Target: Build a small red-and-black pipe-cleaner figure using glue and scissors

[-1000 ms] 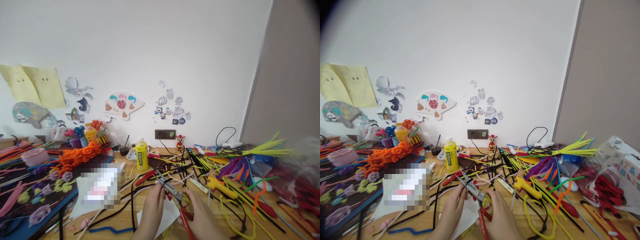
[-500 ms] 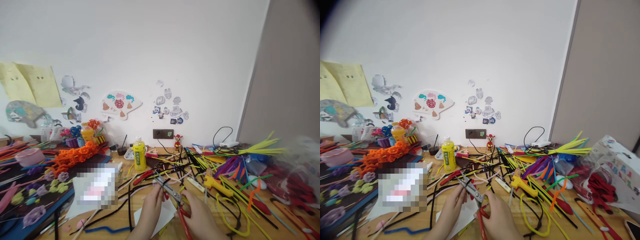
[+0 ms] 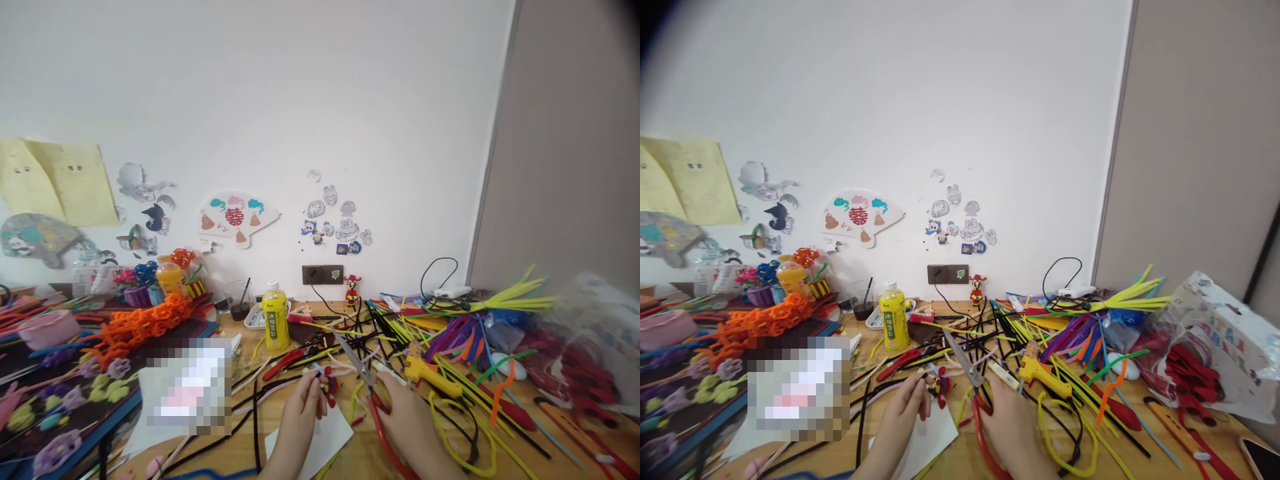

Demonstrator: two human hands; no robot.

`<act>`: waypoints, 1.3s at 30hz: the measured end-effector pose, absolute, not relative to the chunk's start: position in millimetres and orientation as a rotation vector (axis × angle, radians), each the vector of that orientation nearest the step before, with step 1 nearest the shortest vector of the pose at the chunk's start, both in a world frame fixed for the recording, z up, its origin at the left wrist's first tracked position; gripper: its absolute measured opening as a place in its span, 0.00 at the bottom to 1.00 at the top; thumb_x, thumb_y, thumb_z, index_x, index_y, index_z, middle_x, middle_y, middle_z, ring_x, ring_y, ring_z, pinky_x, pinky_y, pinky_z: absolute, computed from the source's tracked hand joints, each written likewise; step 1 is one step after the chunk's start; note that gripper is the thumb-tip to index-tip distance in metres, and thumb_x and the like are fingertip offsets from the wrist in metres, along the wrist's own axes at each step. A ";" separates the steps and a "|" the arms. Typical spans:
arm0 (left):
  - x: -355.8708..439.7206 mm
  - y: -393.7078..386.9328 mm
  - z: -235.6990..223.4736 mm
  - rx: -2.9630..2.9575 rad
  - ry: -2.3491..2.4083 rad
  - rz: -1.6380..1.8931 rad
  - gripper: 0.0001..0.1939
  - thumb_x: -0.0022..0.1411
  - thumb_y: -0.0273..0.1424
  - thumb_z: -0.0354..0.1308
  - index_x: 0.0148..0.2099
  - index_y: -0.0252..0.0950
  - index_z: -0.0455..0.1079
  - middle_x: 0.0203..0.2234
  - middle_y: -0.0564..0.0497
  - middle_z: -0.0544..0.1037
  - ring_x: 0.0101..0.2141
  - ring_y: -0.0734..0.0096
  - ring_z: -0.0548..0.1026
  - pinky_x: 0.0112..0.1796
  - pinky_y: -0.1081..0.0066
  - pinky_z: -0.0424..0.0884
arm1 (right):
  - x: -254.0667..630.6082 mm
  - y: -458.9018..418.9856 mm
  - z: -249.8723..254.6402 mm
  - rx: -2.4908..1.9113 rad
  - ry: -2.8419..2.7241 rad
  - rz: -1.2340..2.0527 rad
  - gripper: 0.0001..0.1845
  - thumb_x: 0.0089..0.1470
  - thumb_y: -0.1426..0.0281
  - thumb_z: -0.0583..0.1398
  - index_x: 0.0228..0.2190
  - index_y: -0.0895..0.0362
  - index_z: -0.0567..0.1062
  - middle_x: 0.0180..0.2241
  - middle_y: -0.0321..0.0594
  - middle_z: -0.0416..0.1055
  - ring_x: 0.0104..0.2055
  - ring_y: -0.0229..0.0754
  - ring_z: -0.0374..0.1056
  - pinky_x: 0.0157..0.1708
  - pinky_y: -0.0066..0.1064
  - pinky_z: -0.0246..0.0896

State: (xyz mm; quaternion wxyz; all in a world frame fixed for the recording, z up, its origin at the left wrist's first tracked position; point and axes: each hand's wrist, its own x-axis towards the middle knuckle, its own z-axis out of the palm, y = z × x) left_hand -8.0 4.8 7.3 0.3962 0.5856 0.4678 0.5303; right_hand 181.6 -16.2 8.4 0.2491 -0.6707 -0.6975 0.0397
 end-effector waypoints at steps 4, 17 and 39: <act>-7.7 7.1 8.2 1.420 1.135 1.346 0.26 0.51 0.54 0.46 0.34 0.34 0.64 0.10 0.59 0.65 0.16 0.71 0.64 0.22 0.72 0.61 | 206.4 -0.4 2.3 -1.862 -1.756 -0.059 0.17 0.50 0.70 0.53 0.43 0.58 0.69 0.36 0.46 0.74 0.38 0.49 0.69 0.35 0.32 0.59; -3.3 -8.4 1.2 2.514 1.310 0.958 0.13 0.57 0.23 0.45 0.32 0.38 0.71 0.22 0.50 0.75 0.27 0.68 0.71 0.30 0.72 0.63 | 196.1 -3.6 2.8 -1.371 -1.879 0.110 0.09 0.52 0.69 0.54 0.32 0.57 0.73 0.33 0.44 0.69 0.39 0.46 0.64 0.41 0.36 0.58; -23.0 30.2 -1.5 2.334 1.351 0.966 0.17 0.50 0.21 0.53 0.44 0.37 0.69 0.42 0.45 0.75 0.45 0.58 0.67 0.48 0.57 0.60 | 177.1 -6.9 -2.2 -1.276 -1.810 0.523 0.09 0.52 0.71 0.51 0.24 0.58 0.68 0.26 0.38 0.68 0.31 0.40 0.64 0.32 0.30 0.59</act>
